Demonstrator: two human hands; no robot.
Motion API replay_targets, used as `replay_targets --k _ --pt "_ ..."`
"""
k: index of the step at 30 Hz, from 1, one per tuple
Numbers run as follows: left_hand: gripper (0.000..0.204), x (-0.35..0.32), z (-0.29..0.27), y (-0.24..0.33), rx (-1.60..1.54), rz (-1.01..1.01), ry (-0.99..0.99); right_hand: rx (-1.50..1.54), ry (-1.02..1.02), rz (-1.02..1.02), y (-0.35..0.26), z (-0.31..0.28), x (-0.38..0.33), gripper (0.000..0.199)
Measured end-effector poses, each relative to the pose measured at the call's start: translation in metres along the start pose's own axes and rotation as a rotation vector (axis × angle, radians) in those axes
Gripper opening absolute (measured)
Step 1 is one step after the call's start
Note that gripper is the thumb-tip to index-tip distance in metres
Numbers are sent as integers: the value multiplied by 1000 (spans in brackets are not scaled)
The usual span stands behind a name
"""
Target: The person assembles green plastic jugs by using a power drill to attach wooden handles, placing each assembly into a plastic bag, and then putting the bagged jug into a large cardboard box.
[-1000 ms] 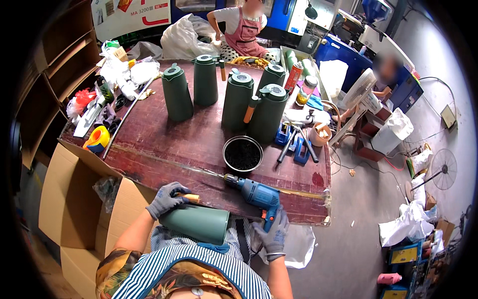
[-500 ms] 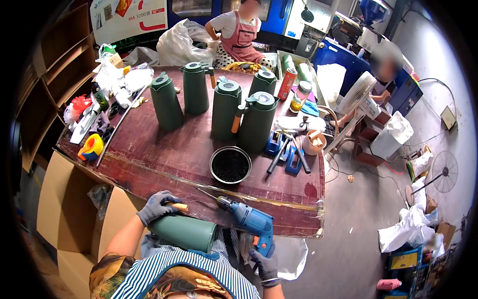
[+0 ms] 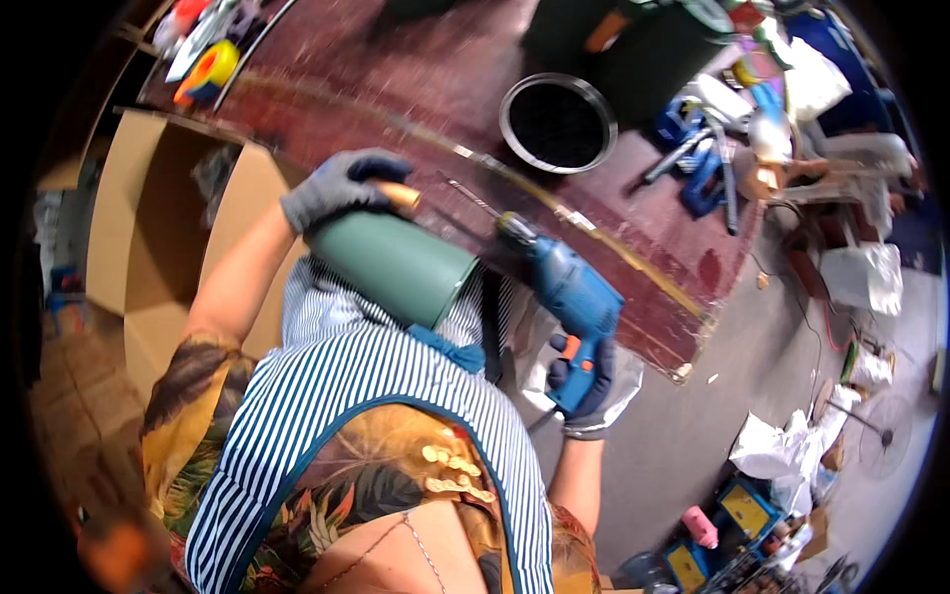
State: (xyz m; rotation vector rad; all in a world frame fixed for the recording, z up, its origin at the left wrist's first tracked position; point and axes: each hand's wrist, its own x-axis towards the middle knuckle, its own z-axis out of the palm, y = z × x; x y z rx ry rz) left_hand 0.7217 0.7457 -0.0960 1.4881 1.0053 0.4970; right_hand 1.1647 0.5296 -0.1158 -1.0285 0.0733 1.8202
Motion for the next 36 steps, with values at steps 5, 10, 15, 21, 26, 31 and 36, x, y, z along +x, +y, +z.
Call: replay_targets --k 5,10,15,21,26,31,36 --pt "56 -12 0 -9 -51 -63 34 86 -124 129 -25 -51 -13 70" --pt "52 -8 -1 -6 -95 -104 19 68 -81 181 -41 -39 -6 71" --pt "47 -4 -2 -2 -45 -107 2 41 -122 186 -42 -29 7 68" --pt "43 -3 -5 -1 -18 -119 -14 -20 -185 220 -45 -17 18 77" --pt "42 -3 -5 -3 -66 -127 -12 -14 -145 221 -36 14 31 66" --pt "40 -1 -7 -10 -112 -117 -26 -39 -109 234 -32 21 36 64" --pt "40 1 -9 -9 -72 -101 -40 -94 -104 185 -20 18 38 64"
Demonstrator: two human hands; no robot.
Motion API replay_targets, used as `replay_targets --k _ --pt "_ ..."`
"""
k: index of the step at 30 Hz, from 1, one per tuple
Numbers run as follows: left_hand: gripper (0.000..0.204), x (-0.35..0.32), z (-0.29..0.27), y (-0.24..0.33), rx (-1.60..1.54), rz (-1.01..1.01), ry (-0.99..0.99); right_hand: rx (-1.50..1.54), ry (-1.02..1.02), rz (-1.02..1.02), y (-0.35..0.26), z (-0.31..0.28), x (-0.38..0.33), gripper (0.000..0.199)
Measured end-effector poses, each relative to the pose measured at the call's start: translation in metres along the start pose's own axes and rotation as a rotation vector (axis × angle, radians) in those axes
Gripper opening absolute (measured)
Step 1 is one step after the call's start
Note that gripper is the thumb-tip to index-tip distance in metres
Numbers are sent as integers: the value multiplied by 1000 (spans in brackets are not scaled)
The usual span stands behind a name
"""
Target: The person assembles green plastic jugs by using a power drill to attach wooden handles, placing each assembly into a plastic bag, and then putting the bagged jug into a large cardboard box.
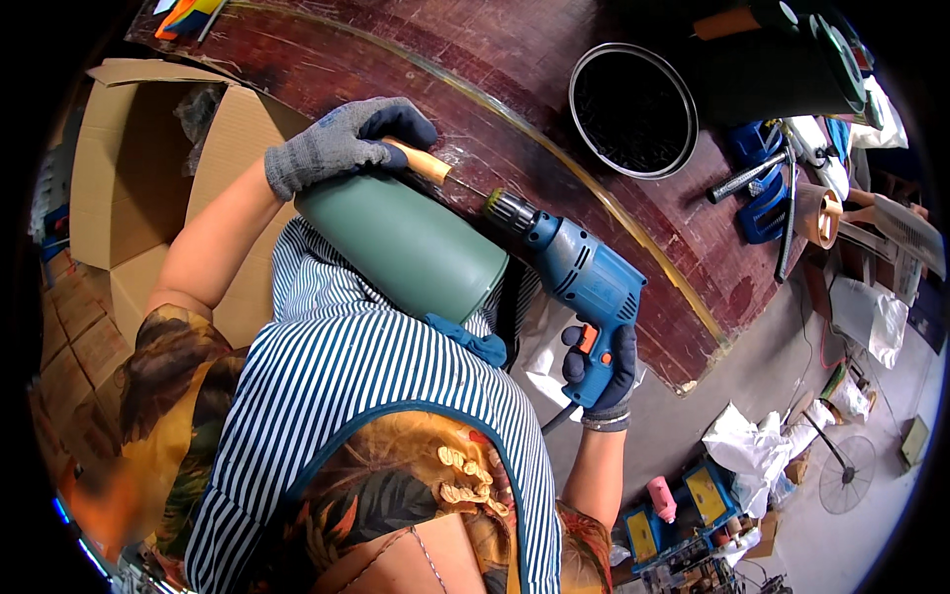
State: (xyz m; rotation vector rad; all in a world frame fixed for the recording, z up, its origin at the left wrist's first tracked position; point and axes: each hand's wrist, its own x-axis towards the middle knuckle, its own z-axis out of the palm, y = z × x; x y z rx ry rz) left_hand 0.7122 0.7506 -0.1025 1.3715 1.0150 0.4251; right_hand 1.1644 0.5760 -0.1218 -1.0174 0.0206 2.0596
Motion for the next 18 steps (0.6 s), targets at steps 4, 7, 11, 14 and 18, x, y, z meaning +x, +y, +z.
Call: replay_targets --k 4,7,11,14,18 --pt "39 0 -1 0 -5 -17 -10 12 73 60 -3 28 2 64" --pt "38 0 -1 3 27 -40 3 -3 196 98 -6 19 1 64" --pt "38 2 -3 4 3 -39 -17 119 -27 134 -5 4 1 66" --pt "39 1 -3 4 33 -30 -6 51 -41 133 -4 4 1 67" --pt "32 -1 -1 2 26 -8 16 15 -42 92 -2 3 4 66"
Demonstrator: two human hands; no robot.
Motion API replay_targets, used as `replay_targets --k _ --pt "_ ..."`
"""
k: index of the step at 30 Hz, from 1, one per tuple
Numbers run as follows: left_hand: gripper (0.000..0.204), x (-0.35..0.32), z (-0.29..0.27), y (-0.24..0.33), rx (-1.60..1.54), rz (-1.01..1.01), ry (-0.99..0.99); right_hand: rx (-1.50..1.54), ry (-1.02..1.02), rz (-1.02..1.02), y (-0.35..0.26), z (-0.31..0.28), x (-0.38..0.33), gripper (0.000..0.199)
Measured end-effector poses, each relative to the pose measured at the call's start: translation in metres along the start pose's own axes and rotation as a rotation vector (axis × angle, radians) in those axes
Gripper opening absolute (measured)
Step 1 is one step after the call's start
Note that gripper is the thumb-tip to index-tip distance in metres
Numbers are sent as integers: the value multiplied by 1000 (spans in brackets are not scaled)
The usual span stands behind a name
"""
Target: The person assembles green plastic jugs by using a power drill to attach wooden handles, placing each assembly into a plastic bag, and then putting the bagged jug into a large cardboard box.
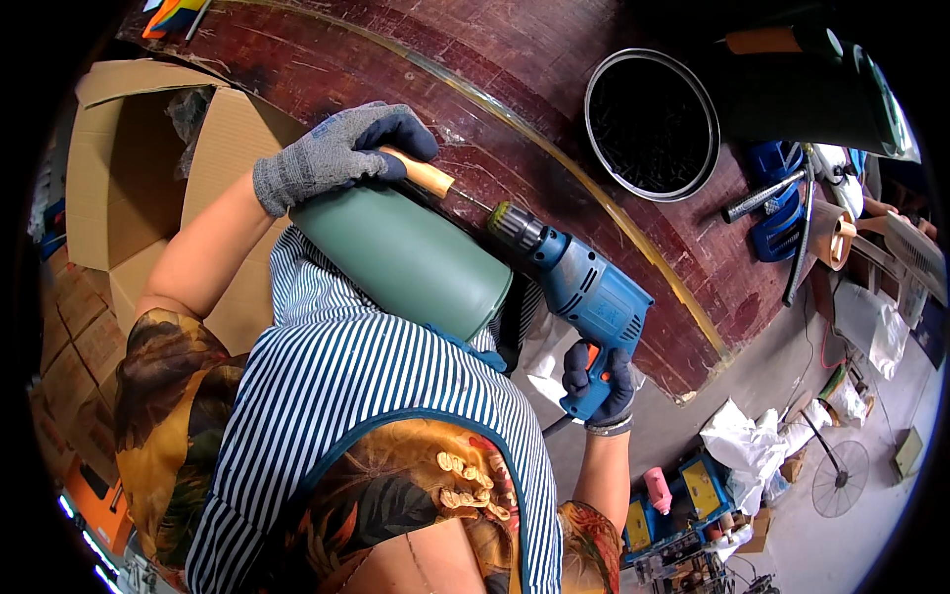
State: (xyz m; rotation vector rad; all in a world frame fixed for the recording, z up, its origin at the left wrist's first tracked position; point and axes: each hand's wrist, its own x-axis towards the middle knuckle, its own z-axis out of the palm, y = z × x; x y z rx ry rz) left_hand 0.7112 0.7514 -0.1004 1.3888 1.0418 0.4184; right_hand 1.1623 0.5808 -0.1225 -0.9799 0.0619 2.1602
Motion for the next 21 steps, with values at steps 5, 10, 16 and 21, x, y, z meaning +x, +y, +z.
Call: replay_targets --k 5,10,16,21 --pt "31 1 -1 0 -27 -9 4 18 -142 -16 2 -13 4 66" --pt "37 4 0 7 19 -61 -25 -43 -139 -29 5 -17 10 64" --pt "38 -1 -2 -1 -2 -40 -46 -282 -100 10 -2 -22 16 79" --pt "52 -15 7 -6 118 115 69 -389 7 -198 7 -53 -10 75"
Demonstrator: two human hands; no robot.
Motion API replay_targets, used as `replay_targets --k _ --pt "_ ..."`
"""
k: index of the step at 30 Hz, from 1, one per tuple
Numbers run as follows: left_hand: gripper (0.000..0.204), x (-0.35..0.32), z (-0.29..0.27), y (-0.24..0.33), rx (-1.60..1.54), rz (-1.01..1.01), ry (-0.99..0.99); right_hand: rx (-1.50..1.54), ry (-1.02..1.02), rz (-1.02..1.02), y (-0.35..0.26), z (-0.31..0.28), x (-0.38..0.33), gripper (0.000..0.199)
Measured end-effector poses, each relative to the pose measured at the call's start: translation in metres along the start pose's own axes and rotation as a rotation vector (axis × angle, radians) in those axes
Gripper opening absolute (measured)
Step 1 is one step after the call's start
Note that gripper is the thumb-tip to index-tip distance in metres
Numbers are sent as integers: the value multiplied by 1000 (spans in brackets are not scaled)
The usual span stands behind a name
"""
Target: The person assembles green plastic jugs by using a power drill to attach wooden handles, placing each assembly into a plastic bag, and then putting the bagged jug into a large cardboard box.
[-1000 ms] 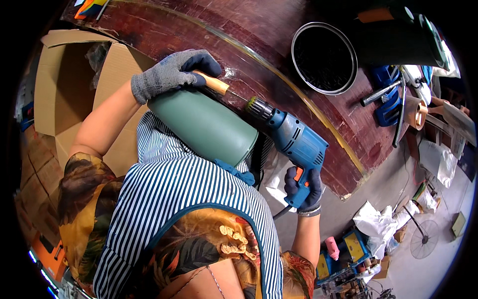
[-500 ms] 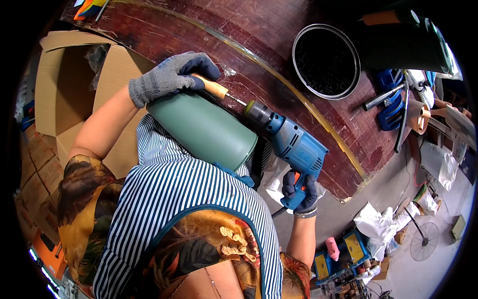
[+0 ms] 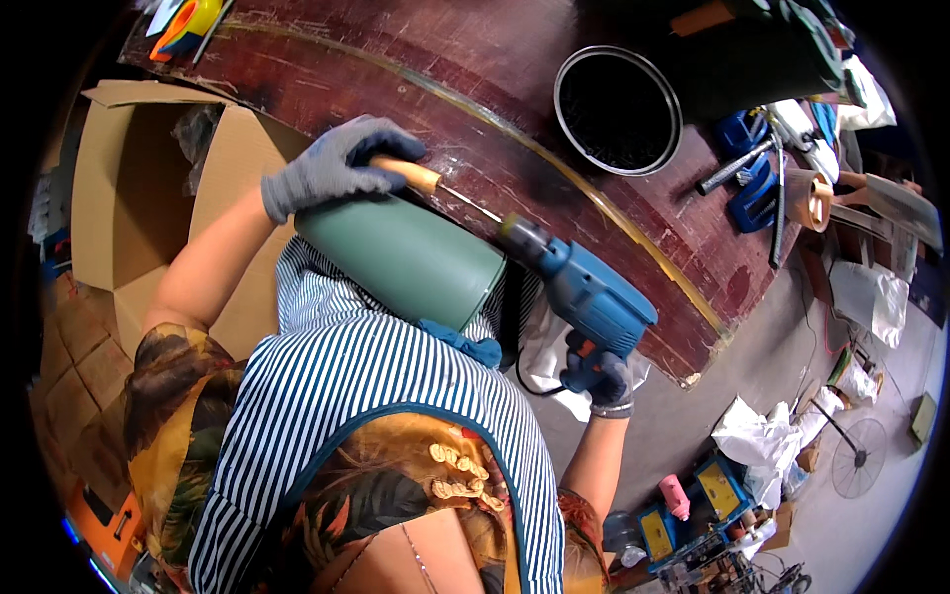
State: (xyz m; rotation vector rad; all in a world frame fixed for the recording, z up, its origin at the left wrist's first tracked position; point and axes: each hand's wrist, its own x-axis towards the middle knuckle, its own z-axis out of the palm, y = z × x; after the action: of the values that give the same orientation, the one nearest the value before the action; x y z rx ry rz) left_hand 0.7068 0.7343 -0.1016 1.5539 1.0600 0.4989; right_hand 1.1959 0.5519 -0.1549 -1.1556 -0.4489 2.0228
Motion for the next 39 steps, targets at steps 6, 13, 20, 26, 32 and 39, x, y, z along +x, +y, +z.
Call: replay_targets --k 6,13,20,26,32,39 --pt "46 -18 51 36 1098 325 88 500 58 -85 23 -31 -4 72" --pt "31 -69 51 86 726 -50 -252 -414 687 -478 -17 43 22 54" --pt "40 -47 17 219 1652 317 -72 -1193 1271 -476 -16 90 22 52" --pt "34 22 47 197 2051 24 -165 -1120 1293 -667 34 51 -25 37" --pt "71 57 76 206 2205 243 -262 -1199 981 -70 113 -140 41 33" --pt "61 -5 105 193 1552 816 -331 -1298 1070 423 116 -167 127 60"
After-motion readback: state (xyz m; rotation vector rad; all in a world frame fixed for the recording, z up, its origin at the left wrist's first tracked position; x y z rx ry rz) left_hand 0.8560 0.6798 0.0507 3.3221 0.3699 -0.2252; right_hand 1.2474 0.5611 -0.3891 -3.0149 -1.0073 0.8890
